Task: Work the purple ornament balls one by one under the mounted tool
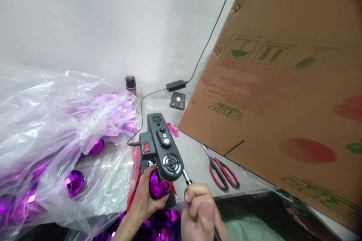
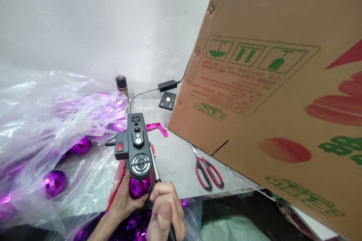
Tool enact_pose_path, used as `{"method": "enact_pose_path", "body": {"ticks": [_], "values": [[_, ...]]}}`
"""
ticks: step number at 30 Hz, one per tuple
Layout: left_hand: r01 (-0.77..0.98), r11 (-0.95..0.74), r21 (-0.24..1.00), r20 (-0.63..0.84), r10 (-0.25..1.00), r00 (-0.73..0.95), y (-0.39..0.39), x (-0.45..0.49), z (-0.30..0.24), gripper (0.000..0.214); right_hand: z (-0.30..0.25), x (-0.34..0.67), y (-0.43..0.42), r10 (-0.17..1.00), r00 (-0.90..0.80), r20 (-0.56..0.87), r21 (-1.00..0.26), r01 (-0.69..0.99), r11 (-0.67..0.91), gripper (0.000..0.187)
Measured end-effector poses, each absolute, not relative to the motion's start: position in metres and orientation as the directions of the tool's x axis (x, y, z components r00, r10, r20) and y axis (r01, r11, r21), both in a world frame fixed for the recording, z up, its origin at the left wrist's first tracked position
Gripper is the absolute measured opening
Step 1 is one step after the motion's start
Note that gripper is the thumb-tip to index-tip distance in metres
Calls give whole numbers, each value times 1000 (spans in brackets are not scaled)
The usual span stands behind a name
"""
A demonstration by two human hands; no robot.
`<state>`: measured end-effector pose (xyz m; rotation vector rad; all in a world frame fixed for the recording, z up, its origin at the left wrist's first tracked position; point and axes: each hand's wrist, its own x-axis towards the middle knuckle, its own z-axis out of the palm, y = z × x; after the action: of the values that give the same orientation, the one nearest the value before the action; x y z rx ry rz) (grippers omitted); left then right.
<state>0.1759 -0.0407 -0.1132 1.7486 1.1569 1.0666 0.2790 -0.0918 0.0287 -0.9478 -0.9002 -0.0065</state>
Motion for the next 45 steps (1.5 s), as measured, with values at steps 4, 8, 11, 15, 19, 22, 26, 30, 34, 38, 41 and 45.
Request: {"method": "enact_pose_path", "body": {"ticks": [4,8,11,15,19,22,26,30,34,38,41,45], "values": [[290,-305,907,239,941,240,-40,175,-113,74,17,282,-93,379,626,682,-689,377,618,48],[274,-304,912,235,937,258,-39,174,-115,75,15,284,-92,369,607,703,-668,388,635,48],[264,-299,917,225,934,276,-39,174,-117,76,22,282,-91,380,610,695,-677,378,632,49],[256,-321,912,249,928,277,-39,175,-119,79,31,278,-91,370,661,653,-699,339,629,49],[257,-341,904,266,920,287,-38,175,-120,79,24,281,-93,409,631,659,-707,333,624,49],[250,-335,908,261,921,289,-38,174,-119,79,15,285,-94,413,616,671,-699,339,630,51],[234,-328,915,250,918,309,-37,173,-116,76,16,285,-93,394,626,673,-695,354,626,52],[247,-311,918,239,929,283,-37,177,-114,79,25,283,-92,420,625,658,-712,334,618,51],[254,-309,916,239,933,270,-37,178,-115,79,28,279,-89,369,660,654,-698,339,630,53],[254,-306,918,226,927,299,-35,176,-117,79,29,275,-87,362,681,637,-706,326,628,52],[253,-296,921,220,932,289,-36,177,-116,80,32,273,-86,334,707,623,-703,320,635,50],[262,-283,923,213,940,266,-37,178,-114,80,33,275,-87,365,683,633,-710,323,626,52]]}}
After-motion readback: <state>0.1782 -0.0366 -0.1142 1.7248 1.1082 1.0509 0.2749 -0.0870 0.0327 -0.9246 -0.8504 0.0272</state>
